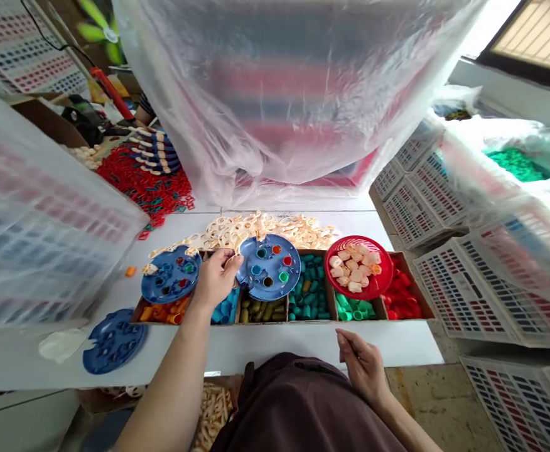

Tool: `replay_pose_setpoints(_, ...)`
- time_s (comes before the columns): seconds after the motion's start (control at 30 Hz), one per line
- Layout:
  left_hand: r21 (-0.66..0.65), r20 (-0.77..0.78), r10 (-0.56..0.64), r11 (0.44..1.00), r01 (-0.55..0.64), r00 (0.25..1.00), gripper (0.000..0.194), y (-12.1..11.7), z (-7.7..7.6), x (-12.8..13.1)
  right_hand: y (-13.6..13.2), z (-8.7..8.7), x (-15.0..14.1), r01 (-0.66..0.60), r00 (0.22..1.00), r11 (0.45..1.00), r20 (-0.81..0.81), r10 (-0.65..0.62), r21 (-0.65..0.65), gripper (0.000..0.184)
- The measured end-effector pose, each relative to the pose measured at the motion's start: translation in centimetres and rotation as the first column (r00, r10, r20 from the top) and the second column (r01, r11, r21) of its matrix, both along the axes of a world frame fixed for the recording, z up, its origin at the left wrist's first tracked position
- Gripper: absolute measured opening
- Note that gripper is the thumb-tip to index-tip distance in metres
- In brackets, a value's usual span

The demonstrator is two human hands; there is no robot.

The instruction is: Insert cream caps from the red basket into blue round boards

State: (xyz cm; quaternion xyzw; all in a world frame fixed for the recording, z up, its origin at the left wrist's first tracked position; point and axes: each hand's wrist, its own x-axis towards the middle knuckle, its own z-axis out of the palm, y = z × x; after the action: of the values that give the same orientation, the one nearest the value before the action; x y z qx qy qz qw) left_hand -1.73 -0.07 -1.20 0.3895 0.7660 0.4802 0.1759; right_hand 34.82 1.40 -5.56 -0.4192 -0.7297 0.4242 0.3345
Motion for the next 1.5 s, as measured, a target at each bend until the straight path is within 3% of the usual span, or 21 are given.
replay_pose_setpoints(0.1, 0.041, 0.020, -0.087, 0.995, 0.086, 0.996, 0.039, 0.0, 2.5, 2.0, 0.3, 0.3, 2.3, -0.001, 0.999, 1.000, -0.037, 0.001, 0.000, 0.037)
replay_pose_setpoints(0.2, 0.016, 0.068, -0.318, 0.948, 0.318, 0.946, 0.034, 1.0, 4.9, 6.0, 1.7, 0.8, 4.4, 0.026, 0.996, 0.999, -0.091, -0.024, 0.022, 0.038)
replay_pose_setpoints(0.33, -0.038, 0.097, -0.629, 0.772, 0.635, 0.771, 0.029, 3.6, 7.0, 13.0, 3.9, 1.7, 6.4, 0.108, 0.980, 0.994, -0.165, -0.107, -0.001, 0.044)
replay_pose_setpoints(0.47, -0.004, 0.214, -0.771, 0.613, 0.790, 0.600, 0.035, 6.5, 7.5, 18.7, 4.1, 2.3, 8.1, 0.144, 0.966, 0.987, -0.206, -0.155, -0.066, 0.039)
replay_pose_setpoints(0.53, -0.046, 0.201, -0.800, 0.569, 0.821, 0.566, 0.037, 8.4, 6.9, 20.1, 3.6, 2.4, 9.2, 0.162, 0.959, 0.982, -0.218, -0.180, -0.096, 0.036)
replay_pose_setpoints(0.6, -0.144, 0.097, -0.793, 0.587, 0.797, 0.602, 0.036, 10.9, 5.5, 20.6, 3.0, 2.2, 10.4, 0.196, 0.950, 0.973, -0.224, -0.219, -0.121, 0.036)
replay_pose_setpoints(0.73, -0.348, -0.132, -0.671, 0.721, 0.600, 0.729, 0.030, 15.5, 2.0, 20.5, 2.2, 1.7, 12.6, 0.318, 0.910, 0.935, -0.226, -0.347, -0.154, 0.037)
replay_pose_setpoints(0.83, -0.488, -0.213, -0.640, 0.724, 0.488, 0.738, 0.037, 17.4, 0.0, 20.4, 2.0, 1.6, 13.6, 0.400, 0.878, 0.901, -0.213, -0.429, -0.167, 0.038)
replay_pose_setpoints(0.97, -0.563, -0.226, -0.664, 0.686, 0.461, 0.713, 0.034, 18.6, -0.8, 20.1, 2.3, 1.7, 14.2, 0.438, 0.861, 0.881, -0.201, -0.468, -0.176, 0.042)
replay_pose_setpoints(1.13, -0.493, -0.172, -0.659, 0.701, 0.515, 0.732, 0.032, 19.3, 0.0, 19.5, 2.7, 1.9, 14.4, 0.422, 0.869, 0.886, -0.194, -0.455, -0.191, 0.045)
replay_pose_setpoints(1.3, -0.287, 0.052, -0.620, 0.742, 0.606, 0.783, 0.038, 15.9, 2.3, 19.9, 2.9, 2.0, 14.3, 0.413, 0.872, 0.887, -0.191, -0.451, -0.208, 0.046)
replay_pose_setpoints(1.37, -0.169, 0.235, -0.593, 0.755, 0.633, 0.770, 0.047, 13.7, 3.0, 20.5, 3.0, 2.1, 14.1, 0.413, 0.871, 0.886, -0.193, -0.453, -0.212, 0.045)
replay_pose_setpoints(1.43, -0.029, 0.497, -0.507, 0.801, 0.597, 0.704, 0.051, 11.5, 3.2, 21.2, 3.1, 2.3, 13.8, 0.407, 0.873, 0.889, -0.199, -0.446, -0.210, 0.043)
replay_pose_setpoints(1.5, 0.059, 0.726, -0.380, 0.865, 0.499, 0.573, 0.051, 9.8, 3.2, 21.9, 3.3, 2.4, 13.4, 0.391, 0.879, 0.897, -0.206, -0.430, -0.205, 0.042)
